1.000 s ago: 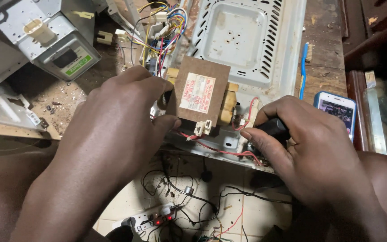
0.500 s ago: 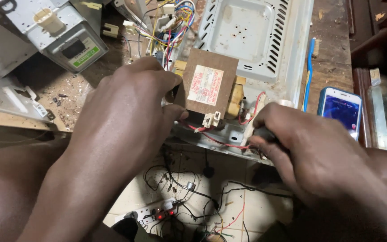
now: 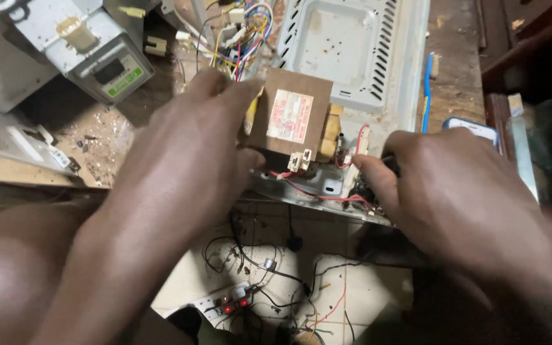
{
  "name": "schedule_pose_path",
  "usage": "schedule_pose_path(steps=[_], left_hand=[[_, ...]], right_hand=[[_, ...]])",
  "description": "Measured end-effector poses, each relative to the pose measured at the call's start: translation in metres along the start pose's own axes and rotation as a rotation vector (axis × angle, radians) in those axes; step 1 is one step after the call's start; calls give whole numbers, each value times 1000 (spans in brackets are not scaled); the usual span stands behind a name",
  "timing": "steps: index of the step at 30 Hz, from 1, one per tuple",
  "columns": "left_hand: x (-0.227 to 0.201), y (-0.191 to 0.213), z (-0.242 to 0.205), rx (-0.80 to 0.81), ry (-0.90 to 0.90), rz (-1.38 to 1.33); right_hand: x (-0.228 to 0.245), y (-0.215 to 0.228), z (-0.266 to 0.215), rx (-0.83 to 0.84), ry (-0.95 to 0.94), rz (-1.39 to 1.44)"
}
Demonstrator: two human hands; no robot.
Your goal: Disassembling a microwave oven to inspect internal high-voltage components like the transformer and wiring.
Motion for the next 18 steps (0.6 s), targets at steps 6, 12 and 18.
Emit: schedule_pose_path(steps=[6,12,18], left_hand=[[-14,-15,6,-87,-208,25],[-20,-11,4,-200,-304,-5],[-19,-7,2,-229,-282,-31]], right_hand=[[10,-2,26,308,146,-211],[2,-11,39,422,167,-188],[26,-2,30,455,227,-401]])
Point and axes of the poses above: each hand's wrist, its own z-axis towards the middle knuckle, its own y-axis out of the back of the hand, x = y × z, the point moved 8 cm from there along z, towards the middle knuckle, and after that the axes turned 9 degrees about y, right-handed, at the moved point
